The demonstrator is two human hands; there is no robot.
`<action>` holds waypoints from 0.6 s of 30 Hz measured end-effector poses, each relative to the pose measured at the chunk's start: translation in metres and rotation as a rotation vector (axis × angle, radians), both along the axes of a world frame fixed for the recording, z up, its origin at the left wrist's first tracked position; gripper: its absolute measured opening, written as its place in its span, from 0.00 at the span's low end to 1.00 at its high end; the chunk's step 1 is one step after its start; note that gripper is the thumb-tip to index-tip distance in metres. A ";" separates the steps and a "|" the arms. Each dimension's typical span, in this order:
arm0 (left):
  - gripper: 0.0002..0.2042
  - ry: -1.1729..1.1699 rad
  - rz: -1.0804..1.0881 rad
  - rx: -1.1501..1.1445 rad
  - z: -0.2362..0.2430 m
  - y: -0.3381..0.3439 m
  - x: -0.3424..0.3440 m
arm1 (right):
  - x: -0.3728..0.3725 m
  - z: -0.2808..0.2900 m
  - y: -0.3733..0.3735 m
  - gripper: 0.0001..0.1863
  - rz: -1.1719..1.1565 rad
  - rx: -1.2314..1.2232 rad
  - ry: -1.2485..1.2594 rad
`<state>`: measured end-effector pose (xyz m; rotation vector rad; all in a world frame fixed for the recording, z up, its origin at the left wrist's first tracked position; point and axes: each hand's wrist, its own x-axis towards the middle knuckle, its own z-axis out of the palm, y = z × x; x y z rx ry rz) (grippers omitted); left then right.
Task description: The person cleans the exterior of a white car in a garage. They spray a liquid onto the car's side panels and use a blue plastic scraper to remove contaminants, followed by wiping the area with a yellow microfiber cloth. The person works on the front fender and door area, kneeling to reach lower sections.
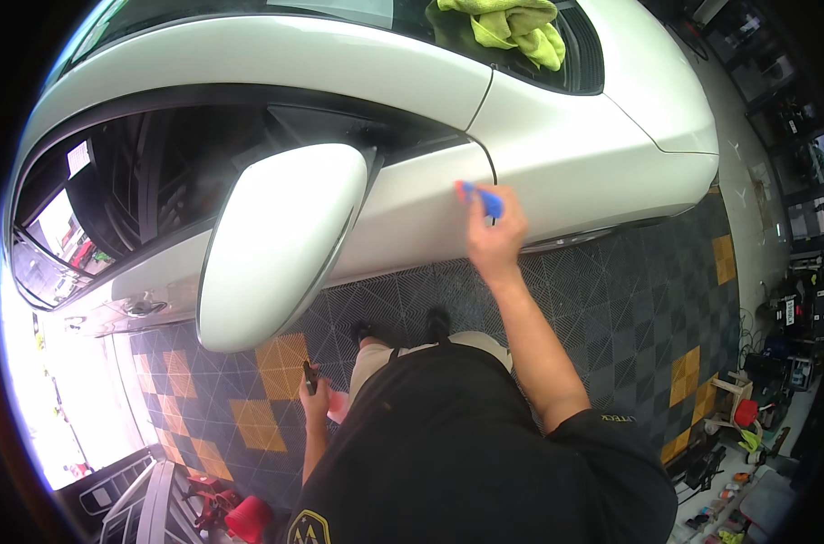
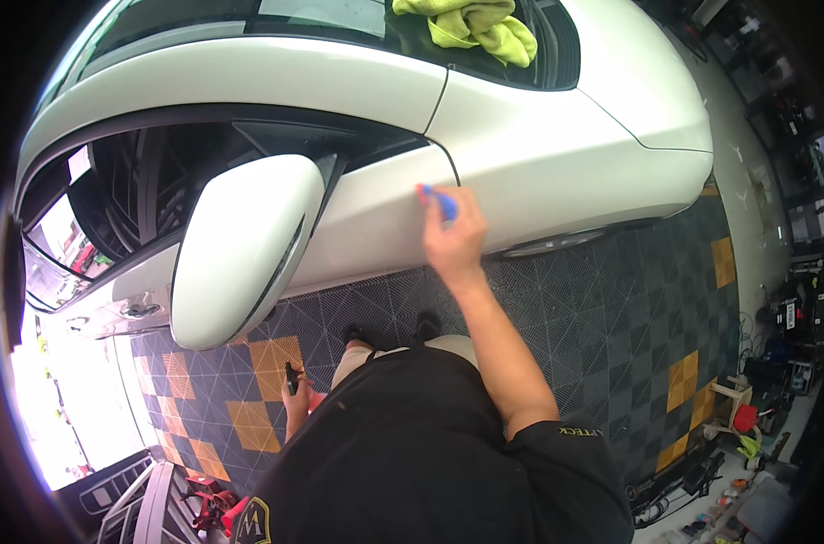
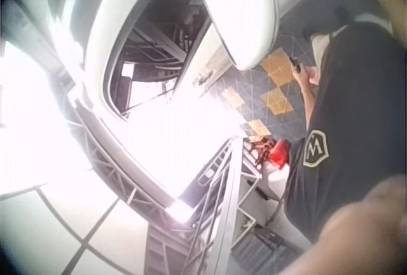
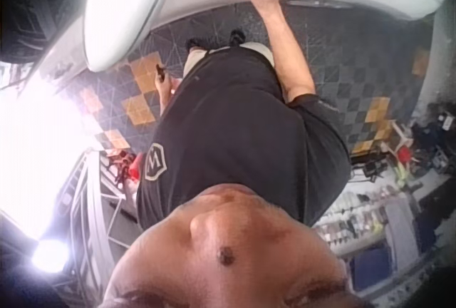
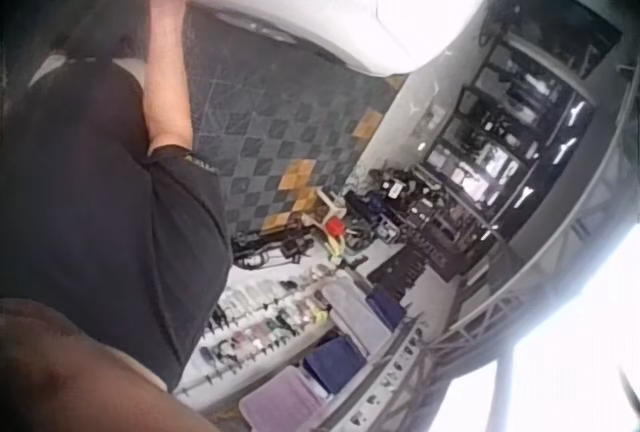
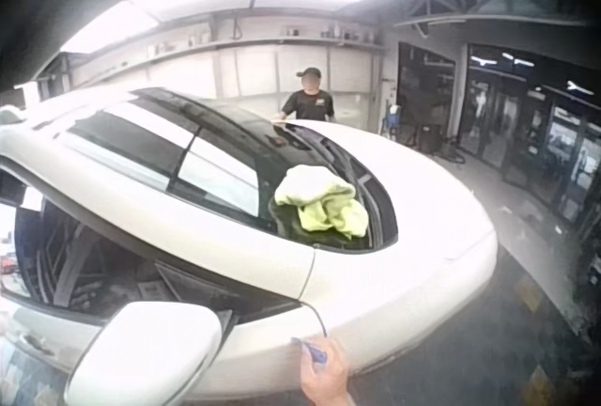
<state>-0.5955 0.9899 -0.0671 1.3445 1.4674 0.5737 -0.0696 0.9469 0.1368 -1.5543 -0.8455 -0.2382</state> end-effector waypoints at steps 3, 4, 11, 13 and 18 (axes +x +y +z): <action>0.18 0.024 -0.021 0.003 -0.003 0.006 -0.009 | -0.010 0.007 0.009 0.05 0.035 0.019 0.031; 0.18 0.031 -0.019 -0.003 -0.004 0.008 -0.013 | -0.001 0.010 0.007 0.06 -0.048 0.043 0.070; 0.18 0.054 -0.081 0.006 0.003 0.013 0.004 | -0.019 0.009 0.022 0.05 0.121 -0.040 -0.093; 0.20 0.029 -0.044 -0.040 0.009 0.010 0.002 | -0.009 0.017 0.017 0.05 -0.052 0.017 0.080; 0.20 -0.007 -0.070 -0.018 0.009 0.005 0.007 | -0.008 0.013 0.021 0.04 0.008 -0.058 -0.001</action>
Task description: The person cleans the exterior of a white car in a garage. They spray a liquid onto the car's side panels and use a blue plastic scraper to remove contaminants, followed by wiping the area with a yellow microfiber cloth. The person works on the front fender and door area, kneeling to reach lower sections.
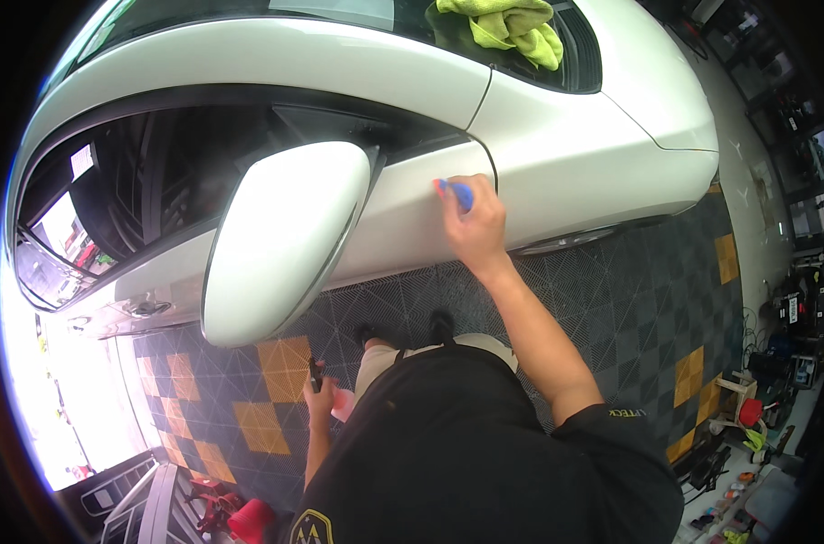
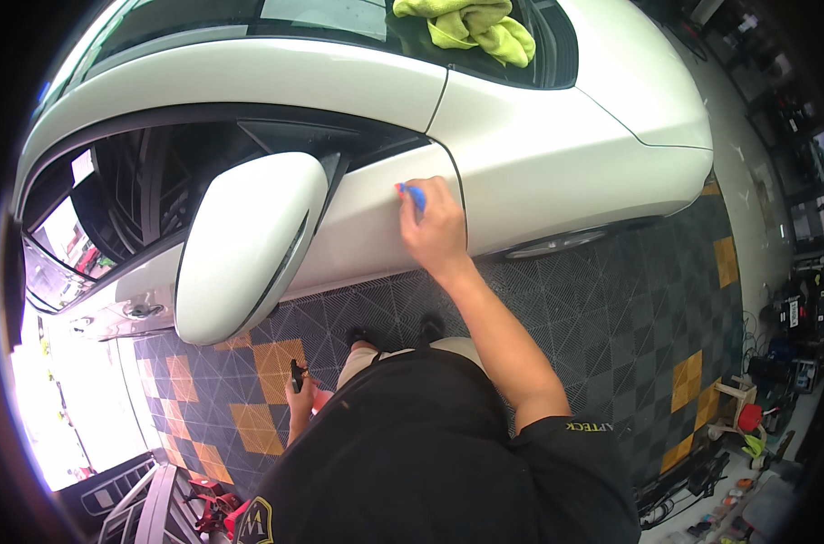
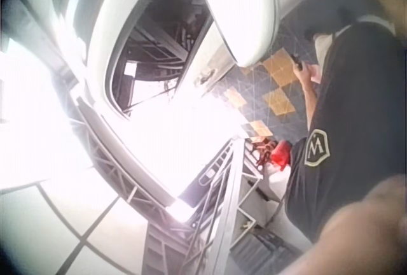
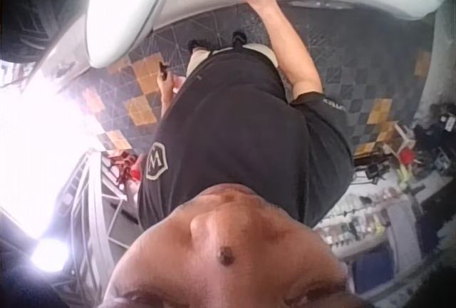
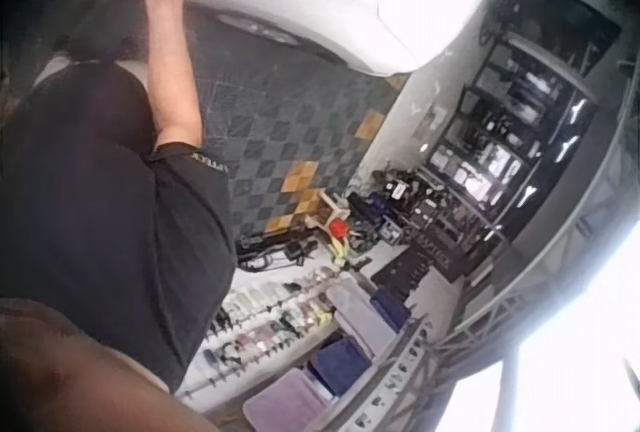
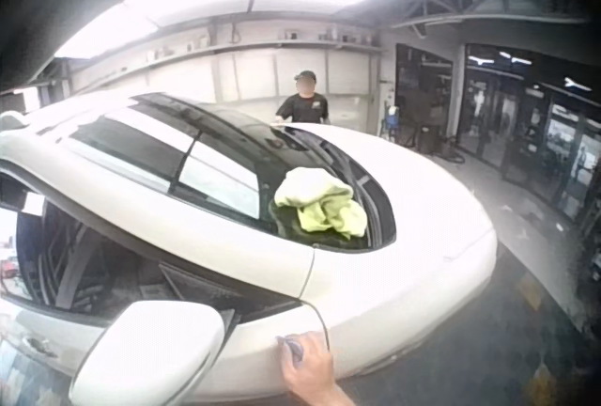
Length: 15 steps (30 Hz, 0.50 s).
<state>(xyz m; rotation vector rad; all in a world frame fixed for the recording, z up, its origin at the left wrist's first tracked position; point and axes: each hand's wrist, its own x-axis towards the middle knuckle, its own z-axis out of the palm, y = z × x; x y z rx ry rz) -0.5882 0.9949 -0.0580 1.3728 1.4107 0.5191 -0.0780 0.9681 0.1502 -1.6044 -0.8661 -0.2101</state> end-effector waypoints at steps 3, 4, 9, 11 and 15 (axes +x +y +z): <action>0.19 -0.039 0.031 -0.007 0.002 -0.007 0.003 | 0.011 0.001 -0.001 0.04 -0.070 0.059 -0.026; 0.19 -0.048 0.036 -0.003 0.002 -0.009 0.003 | 0.019 0.001 -0.006 0.04 -0.113 0.079 0.072; 0.19 0.014 -0.004 -0.017 -0.008 -0.010 -0.010 | -0.014 0.007 0.008 0.03 0.109 -0.073 -0.166; 0.18 0.044 0.014 -0.022 -0.003 -0.016 -0.012 | -0.016 0.017 0.006 0.04 0.059 -0.084 -0.074; 0.18 0.024 -0.005 0.050 0.000 -0.010 -0.008 | -0.005 0.012 0.010 0.04 -0.099 -0.017 -0.025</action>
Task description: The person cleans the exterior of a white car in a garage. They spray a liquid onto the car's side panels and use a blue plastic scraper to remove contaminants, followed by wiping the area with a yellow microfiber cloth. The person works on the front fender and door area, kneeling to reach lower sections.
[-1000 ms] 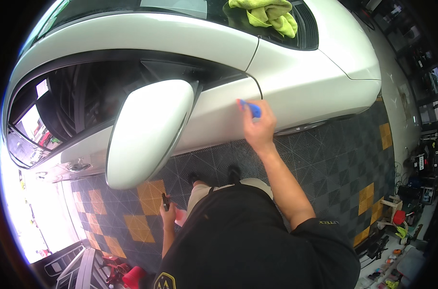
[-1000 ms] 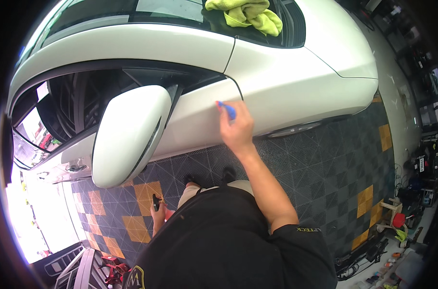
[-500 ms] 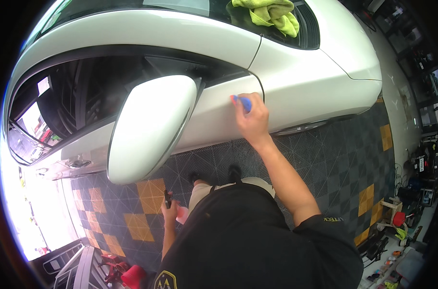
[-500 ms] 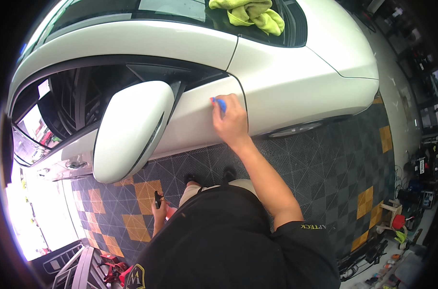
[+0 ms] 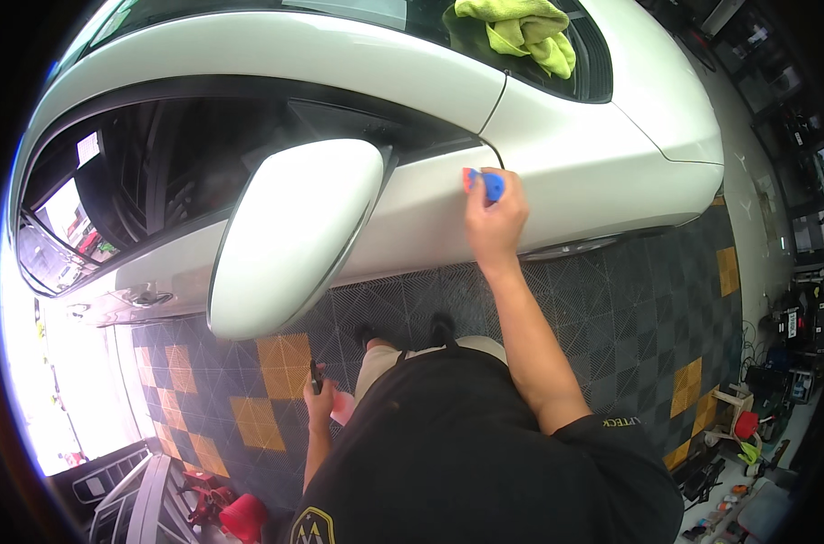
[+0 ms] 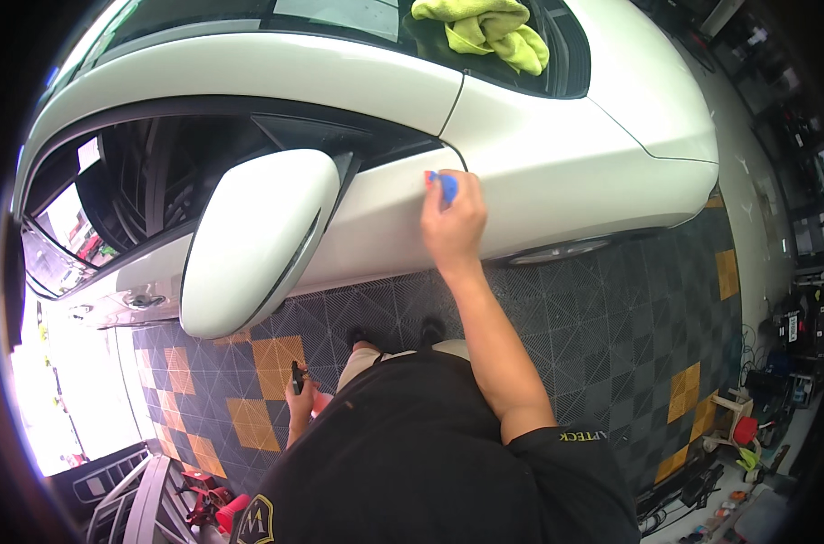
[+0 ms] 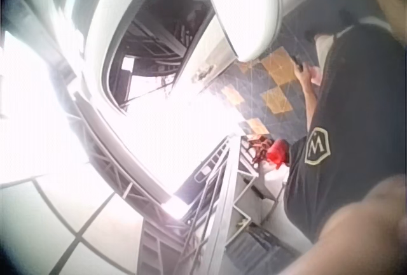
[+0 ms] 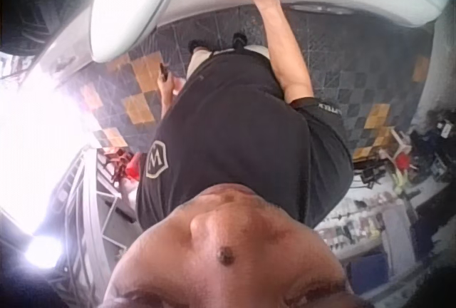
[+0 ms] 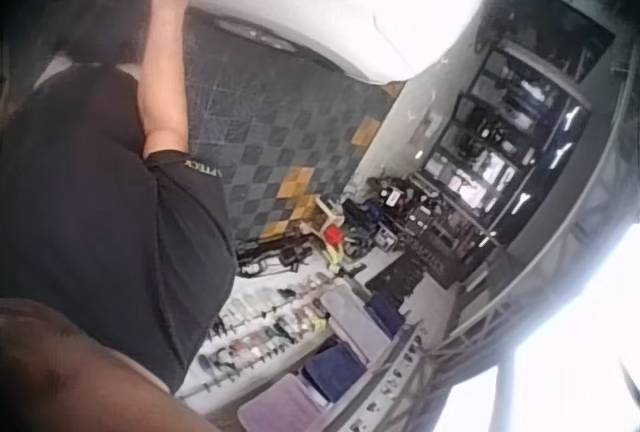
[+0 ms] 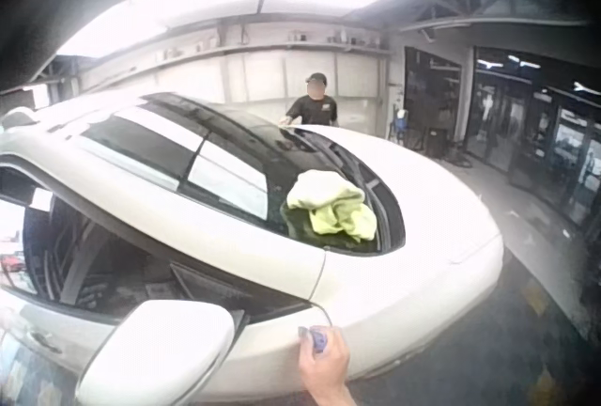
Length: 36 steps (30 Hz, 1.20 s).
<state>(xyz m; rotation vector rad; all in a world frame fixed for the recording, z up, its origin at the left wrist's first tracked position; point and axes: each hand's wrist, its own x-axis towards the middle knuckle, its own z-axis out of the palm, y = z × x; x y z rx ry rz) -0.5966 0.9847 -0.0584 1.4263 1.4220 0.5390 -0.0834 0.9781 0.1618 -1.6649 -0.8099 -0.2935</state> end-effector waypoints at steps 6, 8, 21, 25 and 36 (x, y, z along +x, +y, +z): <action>0.19 0.002 0.012 -0.011 -0.001 -0.003 0.004 | -0.003 0.001 0.001 0.03 0.092 0.003 -0.024; 0.19 -0.054 0.038 -0.018 -0.002 -0.005 0.005 | 0.006 0.006 -0.004 0.04 0.004 0.021 0.115; 0.20 -0.034 0.068 -0.052 -0.007 -0.015 -0.006 | 0.061 -0.011 -0.048 0.05 0.025 0.118 0.177; 0.20 -0.059 0.052 0.002 -0.014 -0.014 -0.024 | 0.054 -0.017 -0.046 0.05 0.056 0.114 0.189; 0.19 -0.010 0.007 -0.060 0.015 0.006 -0.009 | 0.025 -0.017 -0.034 0.05 0.203 0.056 -0.001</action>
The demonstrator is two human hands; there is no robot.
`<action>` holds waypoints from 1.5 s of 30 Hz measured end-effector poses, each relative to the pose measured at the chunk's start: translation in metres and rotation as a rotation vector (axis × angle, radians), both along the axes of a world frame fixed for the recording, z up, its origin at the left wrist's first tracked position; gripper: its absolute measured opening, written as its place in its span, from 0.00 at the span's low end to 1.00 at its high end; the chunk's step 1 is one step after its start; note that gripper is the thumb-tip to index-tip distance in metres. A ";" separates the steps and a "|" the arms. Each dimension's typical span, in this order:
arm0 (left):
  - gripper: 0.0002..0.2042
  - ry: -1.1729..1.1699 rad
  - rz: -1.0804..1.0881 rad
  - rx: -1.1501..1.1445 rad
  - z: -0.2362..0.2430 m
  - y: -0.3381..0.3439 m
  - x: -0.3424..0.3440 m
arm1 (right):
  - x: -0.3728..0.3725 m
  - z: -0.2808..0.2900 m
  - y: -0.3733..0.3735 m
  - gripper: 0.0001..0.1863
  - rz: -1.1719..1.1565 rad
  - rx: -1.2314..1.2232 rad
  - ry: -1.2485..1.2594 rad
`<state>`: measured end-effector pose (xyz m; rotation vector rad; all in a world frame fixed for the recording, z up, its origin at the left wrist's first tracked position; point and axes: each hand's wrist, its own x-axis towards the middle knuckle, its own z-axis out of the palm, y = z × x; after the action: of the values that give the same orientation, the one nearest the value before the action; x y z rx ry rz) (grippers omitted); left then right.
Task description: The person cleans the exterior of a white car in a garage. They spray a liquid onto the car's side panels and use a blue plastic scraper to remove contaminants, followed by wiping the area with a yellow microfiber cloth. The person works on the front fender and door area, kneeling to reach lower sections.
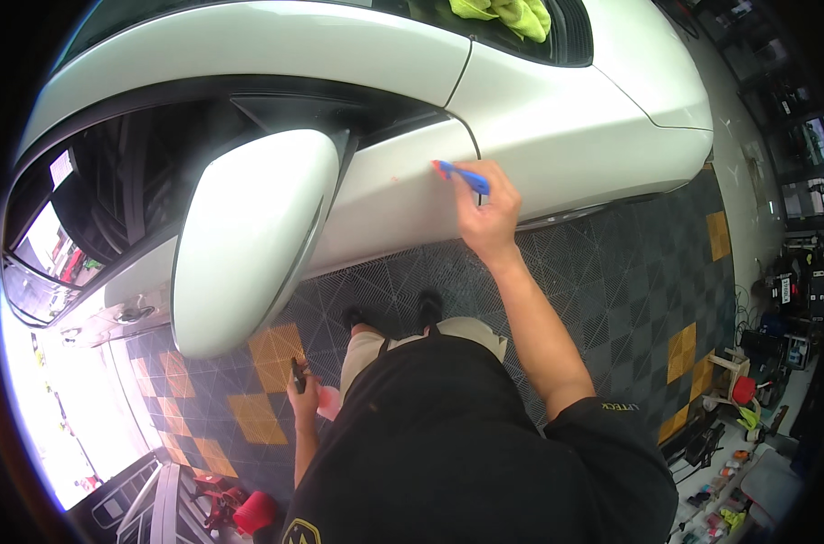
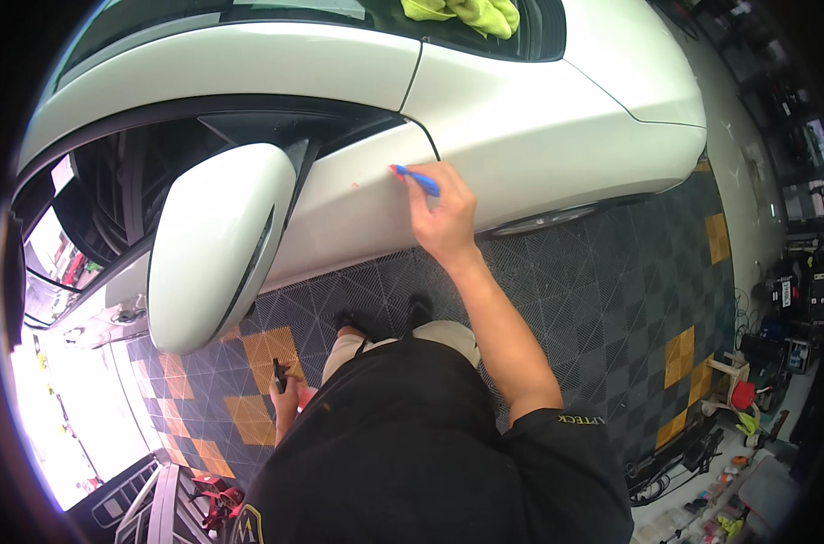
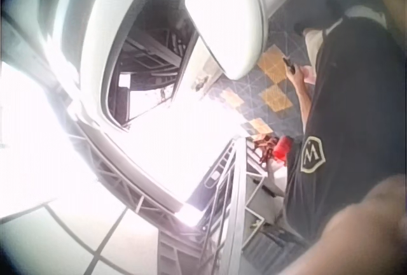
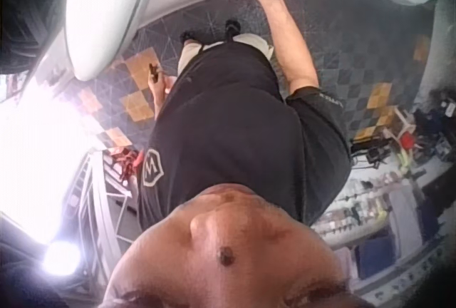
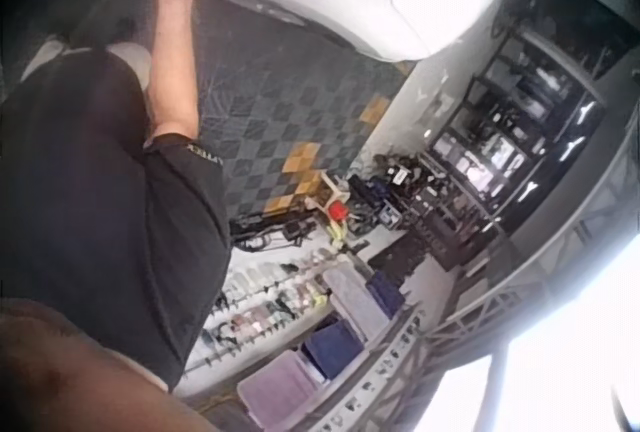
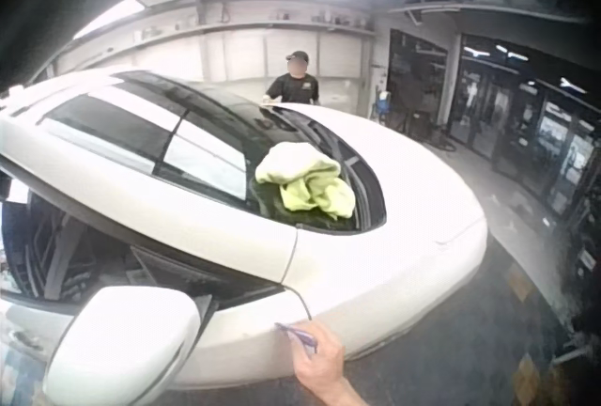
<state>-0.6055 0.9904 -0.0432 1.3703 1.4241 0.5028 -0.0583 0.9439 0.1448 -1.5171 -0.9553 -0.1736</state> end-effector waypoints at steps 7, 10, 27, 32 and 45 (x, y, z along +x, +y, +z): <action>0.19 -0.025 0.009 -0.020 -0.003 0.003 0.007 | 0.000 -0.002 -0.008 0.04 0.036 -0.039 -0.018; 0.19 -0.019 -0.051 0.037 0.002 0.008 0.009 | 0.014 -0.013 -0.010 0.05 -0.170 0.148 0.300; 0.18 -0.052 -0.711 0.318 0.274 0.019 0.335 | 0.009 -0.029 -0.066 0.09 -0.141 -0.040 0.426; 0.13 0.015 -0.771 0.292 0.285 0.023 0.383 | 0.013 -0.004 -0.059 0.07 -0.168 0.016 0.473; 0.21 -0.066 -0.671 0.297 0.266 0.006 0.335 | 0.044 0.023 -0.021 0.06 0.066 -0.116 0.176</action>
<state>-0.2703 0.9960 0.2232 1.9366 0.7763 0.3134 -0.0143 0.9232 0.1682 -1.5758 -0.8850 0.0635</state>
